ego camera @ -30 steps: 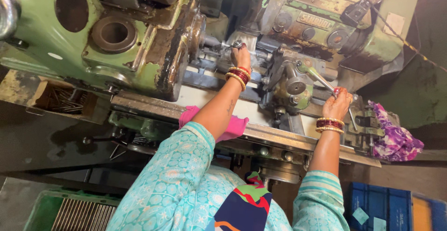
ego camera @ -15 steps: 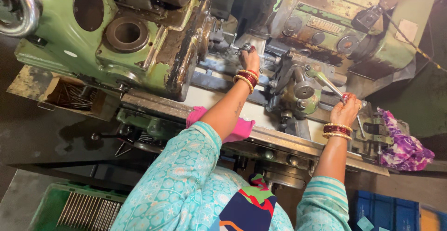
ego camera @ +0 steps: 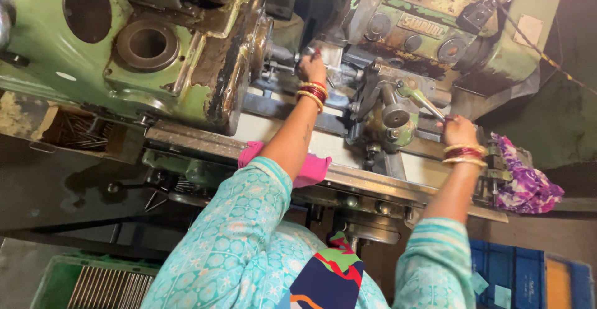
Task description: The person operates a metalworking machine, inserting metal rods into the chuck and using a lever to process them. The person repeatedly picks rods from a green bin, loads them into the machine, and collects the processed pieces.
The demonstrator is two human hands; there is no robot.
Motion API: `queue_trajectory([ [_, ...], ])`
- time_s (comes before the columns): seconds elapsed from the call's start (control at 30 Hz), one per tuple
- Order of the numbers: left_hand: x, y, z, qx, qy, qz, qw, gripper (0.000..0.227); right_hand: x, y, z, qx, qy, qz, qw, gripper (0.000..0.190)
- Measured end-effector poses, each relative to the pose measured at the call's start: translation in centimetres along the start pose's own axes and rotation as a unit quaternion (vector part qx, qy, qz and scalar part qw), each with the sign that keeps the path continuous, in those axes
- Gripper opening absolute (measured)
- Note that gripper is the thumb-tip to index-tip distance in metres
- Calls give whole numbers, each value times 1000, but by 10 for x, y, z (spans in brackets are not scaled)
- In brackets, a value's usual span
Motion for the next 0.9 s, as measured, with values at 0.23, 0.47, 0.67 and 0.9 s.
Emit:
queue_trajectory([
  [0.23,20,18,-4,-96,-16,77,992,50,-30,7,-22,-183,-153,114,964,24],
  [0.47,20,29,-20,-156,12,169,973,53,22,-7,2,-164,-136,166,963,26],
  [0.67,28,38,-9,-165,-8,190,968,53,10,-18,-6,-142,-151,108,972,30],
  [0.9,35,31,-12,-306,37,236,922,37,19,-10,4,-147,-133,137,971,24],
])
Point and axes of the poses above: each hand's wrist, its own x-axis towards the middle knuckle, its own z-axis out of the back of the hand, y = z × x, the point moved 4 cm from there along x, towards the middle knuckle, and after that the axes turned 8 degrees about x, right-handed, at the moved point
